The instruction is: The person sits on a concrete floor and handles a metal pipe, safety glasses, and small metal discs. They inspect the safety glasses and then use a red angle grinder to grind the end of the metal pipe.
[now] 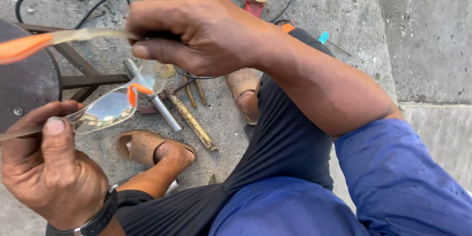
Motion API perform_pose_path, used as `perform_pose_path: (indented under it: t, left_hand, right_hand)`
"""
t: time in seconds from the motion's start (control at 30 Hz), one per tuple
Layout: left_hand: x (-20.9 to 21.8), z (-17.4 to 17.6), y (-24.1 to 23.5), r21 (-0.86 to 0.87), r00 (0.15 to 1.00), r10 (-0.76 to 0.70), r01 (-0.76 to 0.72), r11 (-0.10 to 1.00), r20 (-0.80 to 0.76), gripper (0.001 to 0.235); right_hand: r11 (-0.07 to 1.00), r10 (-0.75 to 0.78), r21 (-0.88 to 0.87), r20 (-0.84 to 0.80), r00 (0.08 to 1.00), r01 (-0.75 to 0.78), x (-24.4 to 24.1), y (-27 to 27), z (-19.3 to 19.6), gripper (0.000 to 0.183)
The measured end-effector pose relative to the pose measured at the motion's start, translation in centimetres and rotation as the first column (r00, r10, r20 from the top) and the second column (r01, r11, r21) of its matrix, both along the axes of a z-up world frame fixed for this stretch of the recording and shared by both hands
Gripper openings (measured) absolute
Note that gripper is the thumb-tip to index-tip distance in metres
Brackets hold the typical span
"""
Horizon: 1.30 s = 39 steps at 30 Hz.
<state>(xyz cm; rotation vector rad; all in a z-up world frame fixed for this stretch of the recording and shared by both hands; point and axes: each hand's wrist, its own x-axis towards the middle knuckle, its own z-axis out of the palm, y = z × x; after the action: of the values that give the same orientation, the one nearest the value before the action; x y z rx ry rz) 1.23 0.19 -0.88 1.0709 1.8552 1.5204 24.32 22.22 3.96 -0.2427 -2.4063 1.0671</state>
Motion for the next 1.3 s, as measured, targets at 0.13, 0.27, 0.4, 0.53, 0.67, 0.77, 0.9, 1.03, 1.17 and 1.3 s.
perform_pose_path:
  t: [0.13,0.27,0.4,0.53,0.67,0.77,0.9,1.03,1.17,1.3]
  left_hand:
    - [0.9,1.7,-0.2,-0.078,1.0,0.011,-0.012,0.997,-0.021,0.018]
    - [0.7,2.0,-0.5,-0.086,0.998,-0.061,0.062,0.994,0.019,0.021]
    - [0.6,2.1,-0.5,-0.084,0.996,-0.093,0.094,0.992,0.012,0.024]
    - [0.5,2.7,-0.8,-0.074,0.995,-0.088,0.092,0.993,0.057,0.024]
    - [0.6,2.9,-0.8,-0.093,0.993,-0.051,0.061,0.994,0.107,0.02]
    - [0.6,3.1,-1.0,-0.117,0.993,-0.042,0.054,0.992,0.109,0.019]
    - [0.6,2.9,-0.5,-0.133,0.994,-0.051,0.063,0.989,0.093,0.019]
    - [0.6,3.0,-0.4,-0.135,0.994,-0.055,0.068,0.989,0.098,0.018]
    - [0.5,2.9,-0.3,-0.101,0.995,-0.092,0.096,0.99,0.043,0.019]
    - [0.5,3.0,-0.1,-0.107,0.993,-0.108,0.112,0.988,0.036,0.019]
  right_hand:
    - [0.999,-0.046,0.001,0.039,0.998,0.046,0.9,0.1,0.1,0.014]
    - [0.988,-0.138,-0.049,0.111,0.984,0.144,1.3,-0.2,0.3,0.009]
    - [0.972,-0.234,0.051,0.205,0.95,0.229,1.5,-0.3,0.0,0.011]
    - [0.985,-0.174,0.013,0.18,0.968,0.174,1.2,-0.3,0.0,0.015]
    - [0.985,-0.175,0.035,0.219,0.96,0.171,1.1,-0.4,-0.1,0.015]
    - [0.985,-0.169,0.01,0.246,0.954,0.171,1.2,-0.7,0.1,0.015]
    - [0.986,-0.164,0.001,0.229,0.959,0.168,1.4,-0.2,-0.4,0.014]
    - [0.98,-0.165,-0.064,0.245,0.955,0.186,1.5,-0.5,-0.1,0.018]
    - [0.976,-0.196,-0.045,0.256,0.947,0.214,1.7,-0.5,-0.3,0.014]
    - [0.969,-0.23,-0.024,0.267,0.936,0.245,2.2,-0.3,-0.6,0.016]
